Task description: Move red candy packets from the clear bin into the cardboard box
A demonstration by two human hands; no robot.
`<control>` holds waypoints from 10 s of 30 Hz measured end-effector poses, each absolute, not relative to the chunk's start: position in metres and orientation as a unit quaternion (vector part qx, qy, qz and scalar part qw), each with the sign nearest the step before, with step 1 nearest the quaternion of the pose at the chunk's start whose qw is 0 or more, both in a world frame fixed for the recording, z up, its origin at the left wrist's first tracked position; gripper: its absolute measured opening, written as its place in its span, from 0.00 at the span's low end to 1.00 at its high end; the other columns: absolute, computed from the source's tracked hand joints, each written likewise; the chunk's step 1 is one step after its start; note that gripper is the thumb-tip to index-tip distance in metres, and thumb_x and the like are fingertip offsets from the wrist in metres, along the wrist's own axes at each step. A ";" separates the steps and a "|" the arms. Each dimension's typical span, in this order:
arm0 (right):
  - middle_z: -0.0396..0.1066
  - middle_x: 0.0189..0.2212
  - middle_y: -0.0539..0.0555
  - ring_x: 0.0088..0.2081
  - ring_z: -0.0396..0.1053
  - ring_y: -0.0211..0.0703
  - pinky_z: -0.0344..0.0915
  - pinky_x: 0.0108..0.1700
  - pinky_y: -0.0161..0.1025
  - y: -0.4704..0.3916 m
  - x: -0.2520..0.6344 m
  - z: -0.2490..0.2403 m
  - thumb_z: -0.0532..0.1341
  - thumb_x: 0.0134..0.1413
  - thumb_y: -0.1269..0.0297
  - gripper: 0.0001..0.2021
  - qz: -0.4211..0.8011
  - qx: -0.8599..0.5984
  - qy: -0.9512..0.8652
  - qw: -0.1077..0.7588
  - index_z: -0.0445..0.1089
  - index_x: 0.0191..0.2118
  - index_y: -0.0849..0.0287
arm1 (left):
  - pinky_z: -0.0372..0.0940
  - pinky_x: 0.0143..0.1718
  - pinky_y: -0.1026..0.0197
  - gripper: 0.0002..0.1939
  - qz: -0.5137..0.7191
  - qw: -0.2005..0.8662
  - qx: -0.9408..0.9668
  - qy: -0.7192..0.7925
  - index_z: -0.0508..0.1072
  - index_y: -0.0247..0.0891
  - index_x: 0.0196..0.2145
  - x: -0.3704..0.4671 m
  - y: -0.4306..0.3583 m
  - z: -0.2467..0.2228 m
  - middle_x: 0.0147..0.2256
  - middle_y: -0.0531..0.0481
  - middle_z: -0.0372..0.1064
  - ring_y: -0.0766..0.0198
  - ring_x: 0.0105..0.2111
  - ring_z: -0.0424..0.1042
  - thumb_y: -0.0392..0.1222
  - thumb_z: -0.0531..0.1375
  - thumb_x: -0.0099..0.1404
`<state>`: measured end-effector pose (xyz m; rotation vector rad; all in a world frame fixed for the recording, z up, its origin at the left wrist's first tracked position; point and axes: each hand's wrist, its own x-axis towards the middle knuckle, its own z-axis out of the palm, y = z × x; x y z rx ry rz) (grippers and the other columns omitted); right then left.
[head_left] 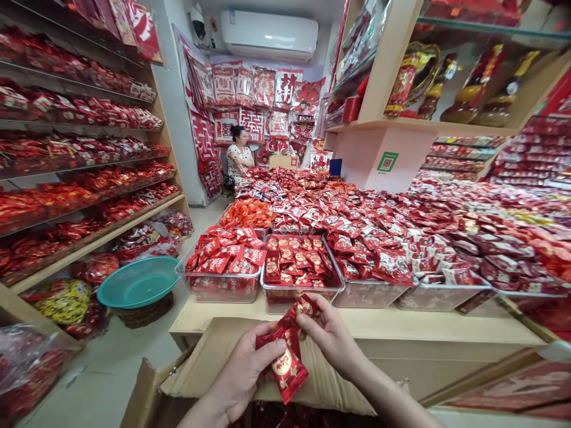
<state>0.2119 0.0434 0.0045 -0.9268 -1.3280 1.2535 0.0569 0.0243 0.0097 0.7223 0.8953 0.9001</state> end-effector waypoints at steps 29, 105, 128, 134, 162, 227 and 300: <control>0.70 0.37 0.55 0.39 0.67 0.45 0.62 0.44 0.43 0.156 0.238 0.052 0.56 0.48 0.68 0.11 0.276 -0.482 -0.773 0.307 0.66 0.40 0.61 | 0.64 0.29 0.69 0.13 0.517 0.697 0.291 0.403 0.66 0.40 0.40 0.001 0.030 -0.019 0.28 0.56 0.71 0.73 0.26 0.67 0.37 0.61 0.55; 0.73 0.35 0.55 0.37 0.69 0.42 0.64 0.41 0.39 0.134 0.239 0.090 0.53 0.48 0.77 0.13 0.061 -0.455 -0.856 0.236 0.70 0.37 0.60 | 0.64 0.37 0.65 0.18 0.515 0.691 0.318 0.396 0.65 0.43 0.43 0.004 0.034 -0.021 0.36 0.53 0.73 0.68 0.35 0.69 0.31 0.61 0.54; 0.70 0.34 0.56 0.33 0.67 0.42 0.62 0.35 0.37 0.076 0.188 0.032 0.55 0.52 0.64 0.08 0.183 -0.411 -0.846 0.286 0.67 0.37 0.58 | 0.64 0.37 0.68 0.21 0.553 0.659 0.330 0.388 0.65 0.44 0.42 0.007 0.030 -0.022 0.36 0.55 0.73 0.70 0.33 0.70 0.31 0.63 0.51; 0.71 0.32 0.53 0.31 0.67 0.42 0.63 0.34 0.38 0.054 0.177 -0.010 0.59 0.47 0.63 0.11 0.388 -0.424 -0.760 0.304 0.66 0.39 0.57 | 0.65 0.40 0.62 0.15 0.534 0.693 0.330 0.354 0.65 0.43 0.43 0.005 0.029 -0.020 0.40 0.50 0.73 0.63 0.39 0.71 0.33 0.58 0.57; 0.67 0.29 0.49 0.27 0.67 0.35 0.67 0.29 0.37 0.045 0.202 -0.047 0.64 0.43 0.66 0.10 0.751 -0.305 -0.363 0.461 0.63 0.32 0.60 | 0.59 0.49 0.54 0.18 0.475 0.530 0.569 0.412 0.60 0.46 0.45 0.028 0.019 -0.029 0.52 0.45 0.58 0.57 0.51 0.61 0.33 0.55 0.56; 0.73 0.23 0.57 0.29 0.68 0.44 0.56 0.40 0.40 0.208 0.216 0.047 0.55 0.46 0.72 0.10 0.033 -0.545 -0.810 0.214 0.72 0.21 0.61 | 0.56 0.23 0.68 0.14 0.457 0.568 0.489 0.478 0.68 0.37 0.25 0.026 0.045 -0.045 0.18 0.57 0.60 0.69 0.21 0.58 0.52 0.56 0.55; 0.73 0.27 0.56 0.30 0.68 0.43 0.55 0.28 0.34 0.191 0.186 0.057 0.59 0.44 0.64 0.06 0.095 -0.580 -0.795 0.152 0.71 0.26 0.60 | 0.58 0.22 0.68 0.15 0.518 0.538 0.470 0.471 0.71 0.38 0.23 0.030 0.041 -0.041 0.19 0.57 0.61 0.70 0.19 0.61 0.53 0.62 0.48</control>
